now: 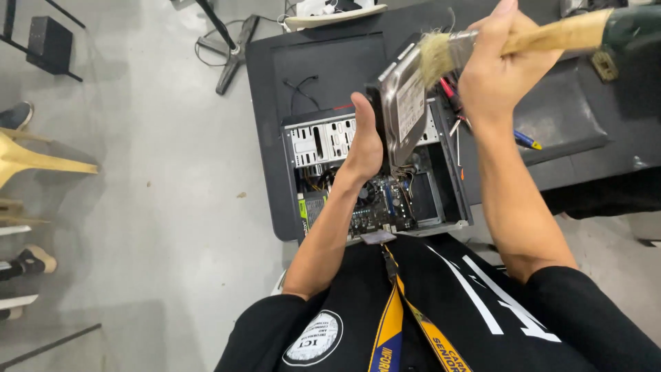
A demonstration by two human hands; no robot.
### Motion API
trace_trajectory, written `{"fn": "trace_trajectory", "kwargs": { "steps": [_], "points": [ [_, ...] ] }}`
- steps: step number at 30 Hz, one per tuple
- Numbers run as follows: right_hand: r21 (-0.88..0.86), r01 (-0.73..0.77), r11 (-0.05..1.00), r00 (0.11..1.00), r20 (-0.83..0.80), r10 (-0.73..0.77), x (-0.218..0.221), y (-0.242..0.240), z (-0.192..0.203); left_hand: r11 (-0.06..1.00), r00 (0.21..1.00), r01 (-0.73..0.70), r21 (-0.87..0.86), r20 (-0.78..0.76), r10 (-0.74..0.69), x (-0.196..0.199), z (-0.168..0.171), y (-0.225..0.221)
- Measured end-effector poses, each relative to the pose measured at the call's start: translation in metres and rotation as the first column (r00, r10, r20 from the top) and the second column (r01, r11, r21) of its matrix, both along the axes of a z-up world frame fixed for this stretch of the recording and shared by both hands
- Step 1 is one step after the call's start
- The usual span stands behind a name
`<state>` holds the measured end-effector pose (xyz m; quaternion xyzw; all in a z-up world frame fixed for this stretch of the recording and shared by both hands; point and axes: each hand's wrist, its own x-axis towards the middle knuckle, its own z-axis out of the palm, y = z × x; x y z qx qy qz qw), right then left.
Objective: The person is cleaning a hard drive with a brush and then working on the internal components and cables of a desktop computer.
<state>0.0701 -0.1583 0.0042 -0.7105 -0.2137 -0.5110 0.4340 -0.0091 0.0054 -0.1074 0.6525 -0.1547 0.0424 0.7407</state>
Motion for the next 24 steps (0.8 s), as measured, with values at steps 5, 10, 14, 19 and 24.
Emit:
{"fn": "trace_trajectory", "kwargs": {
  "steps": [5, 10, 14, 19, 24],
  "points": [
    [-0.296, 0.073, 0.952, 0.990, -0.091, -0.104, -0.045, 0.029, -0.019, 1.000, 1.000, 0.002, -0.018, 0.006, -0.002, -0.012, 0.063, 0.001],
    [0.082, -0.038, 0.996, 0.999, 0.013, 0.037, -0.038, 0.023, -0.012, 1.000, 0.998, -0.012, -0.029, -0.056, 0.010, -0.020, 0.097, -0.002],
    [-0.701, 0.457, 0.548, 0.861, 0.194, -0.470, -0.073, 0.024, -0.034, 0.980, 0.965, 0.068, -0.189, -0.237, -0.113, 0.006, 0.064, 0.009],
    [-0.130, -0.061, 0.990, 0.984, -0.174, 0.038, -0.046, 0.028, -0.043, 0.923, 0.949, 0.107, -0.371, -0.238, -0.206, 0.008, 0.052, 0.004],
    [-0.901, -0.011, 0.433, 0.636, -0.341, -0.693, -0.066, 0.024, -0.021, 0.910, 0.909, 0.052, -0.412, -0.358, -0.214, 0.009, 0.056, 0.010]
  ]
}}
